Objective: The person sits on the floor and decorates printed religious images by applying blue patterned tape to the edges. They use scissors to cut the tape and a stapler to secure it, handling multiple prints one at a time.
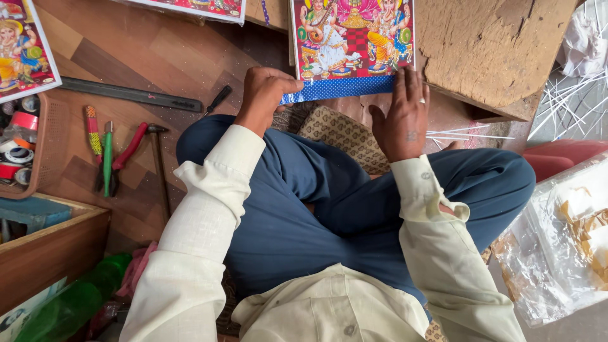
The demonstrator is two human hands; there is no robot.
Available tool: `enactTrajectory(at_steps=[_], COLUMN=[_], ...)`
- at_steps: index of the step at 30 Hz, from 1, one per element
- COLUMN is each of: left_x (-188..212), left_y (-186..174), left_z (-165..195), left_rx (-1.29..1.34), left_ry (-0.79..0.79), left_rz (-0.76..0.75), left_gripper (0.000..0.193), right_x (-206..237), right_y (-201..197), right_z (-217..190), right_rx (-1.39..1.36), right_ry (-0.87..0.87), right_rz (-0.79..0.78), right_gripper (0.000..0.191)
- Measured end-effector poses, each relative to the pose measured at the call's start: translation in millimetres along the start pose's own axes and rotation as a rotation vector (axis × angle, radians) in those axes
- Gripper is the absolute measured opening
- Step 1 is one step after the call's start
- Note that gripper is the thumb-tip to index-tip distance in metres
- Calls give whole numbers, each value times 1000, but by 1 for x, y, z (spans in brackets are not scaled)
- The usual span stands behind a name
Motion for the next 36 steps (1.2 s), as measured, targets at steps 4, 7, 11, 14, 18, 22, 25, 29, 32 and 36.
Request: enactTrajectory(at_steps=[4,7,11,14,18,22,25,29,32,36], left_x=[1,3,4,4,3,1,-2,-6,-8,-6], left_y=[0,1,3,3,3,2,2,2,3,4], left_z=[1,2,4,4,4,3,0,-6,-10,-14], left_rx=[15,54,51,30,17,-8,-15,-16,13,77], left_ry=[-1,13,17,16,8,25,18,9,36,126], left_rz=[-12,-36,-48,-45,-42,-19,-17,-18,-36,-75], left_gripper=[22,20,18,17,17,17,18,18,17,20], right_x=[-1,-4,-19,-36,-58,-68,-67,-61,-65,-63], right_y=[-1,-4,-18,-27,-39,-44,-42,-42,-47,-52], right_z=[7,13,32,47,58,65,70,72,69,79], right_rx=[-82,-193,-235,-154,-33,-85,-48,12,46,134], right_ry=[24,34,-50,-104,-237,-257,-347,-420,-457,-577], right_rz=[58,163,232,142,-37,-174,-160,-143,-154,-185], right_gripper=[81,62,19,11,12,18,17,14,12,33])
Point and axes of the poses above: each hand's wrist, its own x-axis away from the middle knuckle, its own y-axis out of the palm, z = x × y, the point moved 1 cm from there along -x, towards the middle knuckle, and after that the axes turned 12 degrees about -x, right-handed, at the moved point
